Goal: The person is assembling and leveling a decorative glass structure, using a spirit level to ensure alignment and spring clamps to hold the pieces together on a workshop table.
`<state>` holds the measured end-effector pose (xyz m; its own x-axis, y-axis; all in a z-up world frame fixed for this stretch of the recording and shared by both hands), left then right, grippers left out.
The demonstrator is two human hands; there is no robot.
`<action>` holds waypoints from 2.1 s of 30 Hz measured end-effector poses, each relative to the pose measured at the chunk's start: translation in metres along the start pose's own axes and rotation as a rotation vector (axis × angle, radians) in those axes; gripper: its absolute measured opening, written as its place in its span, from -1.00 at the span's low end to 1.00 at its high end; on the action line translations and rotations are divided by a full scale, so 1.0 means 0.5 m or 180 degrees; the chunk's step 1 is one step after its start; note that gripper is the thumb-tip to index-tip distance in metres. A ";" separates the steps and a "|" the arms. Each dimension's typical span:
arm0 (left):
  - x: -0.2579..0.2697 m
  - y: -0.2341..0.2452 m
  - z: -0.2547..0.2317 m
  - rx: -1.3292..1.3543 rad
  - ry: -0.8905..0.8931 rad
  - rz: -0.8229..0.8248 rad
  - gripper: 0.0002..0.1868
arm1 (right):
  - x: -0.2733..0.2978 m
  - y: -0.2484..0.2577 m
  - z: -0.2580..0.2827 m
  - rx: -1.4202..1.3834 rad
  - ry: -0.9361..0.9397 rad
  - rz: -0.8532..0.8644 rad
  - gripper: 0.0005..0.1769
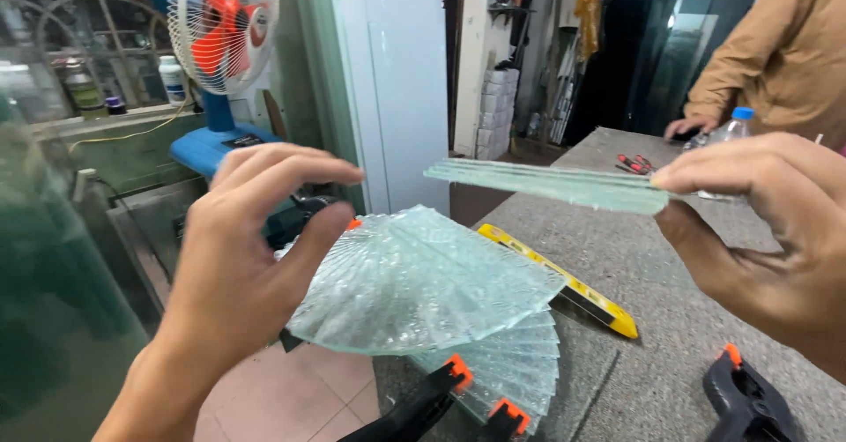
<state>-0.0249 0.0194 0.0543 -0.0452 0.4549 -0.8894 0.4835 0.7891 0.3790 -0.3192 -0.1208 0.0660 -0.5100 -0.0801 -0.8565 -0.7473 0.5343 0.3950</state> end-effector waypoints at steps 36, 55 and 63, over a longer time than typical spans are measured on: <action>-0.008 -0.083 0.095 0.0760 -0.0392 0.0657 -0.36 | 0.149 -0.158 -0.035 0.0010 0.0530 0.0224 -0.74; -0.017 -0.097 0.084 0.0663 -0.0327 0.0789 -0.37 | 0.015 -0.060 0.117 0.0404 0.1052 0.0143 -0.85; -0.017 -0.105 0.086 0.0532 -0.0323 0.0828 -0.41 | -0.010 -0.044 0.132 0.0659 0.1127 0.0248 -0.87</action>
<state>-0.0124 -0.0438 0.0312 0.1820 0.5822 -0.7924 0.6047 0.5692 0.5570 -0.2723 -0.0765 0.0395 -0.7036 -0.2978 -0.6452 -0.6177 0.7052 0.3481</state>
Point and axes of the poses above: each hand's wrist, its own x-axis away from the middle knuckle, its own y-axis out of the back of the hand, z = x × y, the point moved 9 cm from there along -x, towards the middle knuckle, and after that the axes turned 9 degrees about x, right-handed, at the moved point
